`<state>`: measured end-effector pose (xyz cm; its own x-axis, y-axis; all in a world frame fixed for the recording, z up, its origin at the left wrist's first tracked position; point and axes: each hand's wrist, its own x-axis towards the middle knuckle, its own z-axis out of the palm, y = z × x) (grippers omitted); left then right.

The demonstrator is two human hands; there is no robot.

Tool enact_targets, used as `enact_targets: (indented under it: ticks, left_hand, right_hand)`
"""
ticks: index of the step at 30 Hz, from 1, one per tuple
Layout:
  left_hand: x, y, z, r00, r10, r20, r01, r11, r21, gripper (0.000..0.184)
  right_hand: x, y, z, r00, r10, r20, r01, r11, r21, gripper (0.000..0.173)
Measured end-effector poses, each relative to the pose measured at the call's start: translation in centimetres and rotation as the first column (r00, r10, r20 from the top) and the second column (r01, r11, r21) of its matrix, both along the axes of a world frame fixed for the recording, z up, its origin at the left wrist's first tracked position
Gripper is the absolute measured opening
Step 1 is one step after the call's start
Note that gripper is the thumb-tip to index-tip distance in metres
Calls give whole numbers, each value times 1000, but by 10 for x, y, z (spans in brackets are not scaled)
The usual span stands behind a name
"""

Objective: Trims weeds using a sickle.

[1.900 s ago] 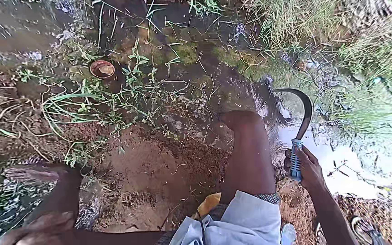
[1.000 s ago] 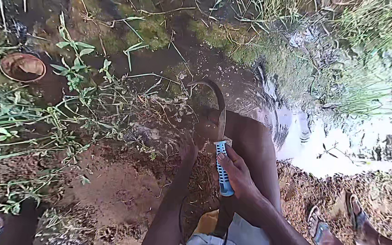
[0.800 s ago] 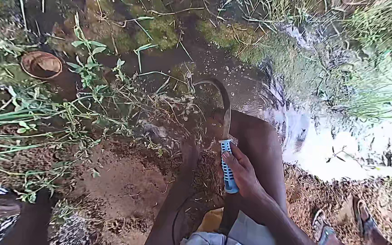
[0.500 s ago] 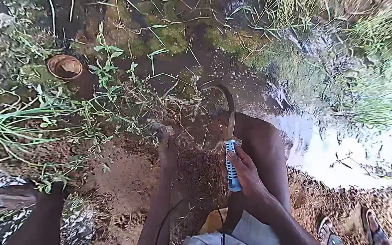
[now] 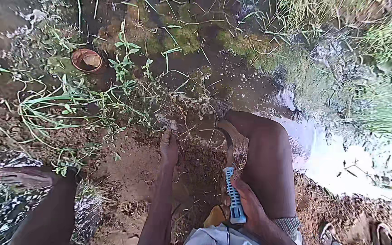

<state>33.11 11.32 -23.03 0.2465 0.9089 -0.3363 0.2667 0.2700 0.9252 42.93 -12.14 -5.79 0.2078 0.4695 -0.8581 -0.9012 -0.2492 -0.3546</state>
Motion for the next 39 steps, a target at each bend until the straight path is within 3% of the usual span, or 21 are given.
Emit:
enact_targets:
  ticks: [3,5,9,13,17,21,26,31,34,37,39]
  left_hand:
    - [12,-1,-8,997,13,77,-10,999,-40,25]
    - [14,1,-12,997,3,76,2,998,-65,26]
    - [17,2,-21,999,-37,4,37,995,-89,34]
    - [18,8,-23,992,-80,-98,75,995,-60,37]
    - [21,12,-20,995,-23,-94,13,994,-108,36]
    - [22,15,-37,992,62,-111,-84,975,-207,35]
    - [14,-6,-31,984,160,-75,-176,919,-354,41]
    - [-1,-31,-31,956,281,-86,-293,894,-340,34]
    - [-7,-35,-24,955,293,-49,-293,903,-313,37]
    - [-11,-22,2,943,330,-43,-328,898,-292,40]
    - [-5,-7,15,943,333,31,-316,918,-237,37]
  right_hand:
    - [-22,-9,-19,954,-63,-292,69,998,12,46]
    - [-30,-12,-31,915,3,-403,41,994,101,43]
    - [-37,-3,-41,890,172,-422,-116,981,156,37]
    - [-37,13,-43,889,181,-421,-153,983,100,35]
    - [-37,10,-44,890,170,-424,-158,985,63,38]
    - [-33,-9,-29,907,137,-398,-146,989,8,39]
    - [-21,-40,13,939,165,-301,-177,984,-11,33]
    - [-16,-51,33,935,170,-311,-180,984,-4,38]
    - [-8,-55,59,954,259,-153,-271,961,-63,38]
    - [0,-68,86,968,251,15,-250,966,-70,34]
    - [0,-61,77,957,264,116,-259,964,-59,32]
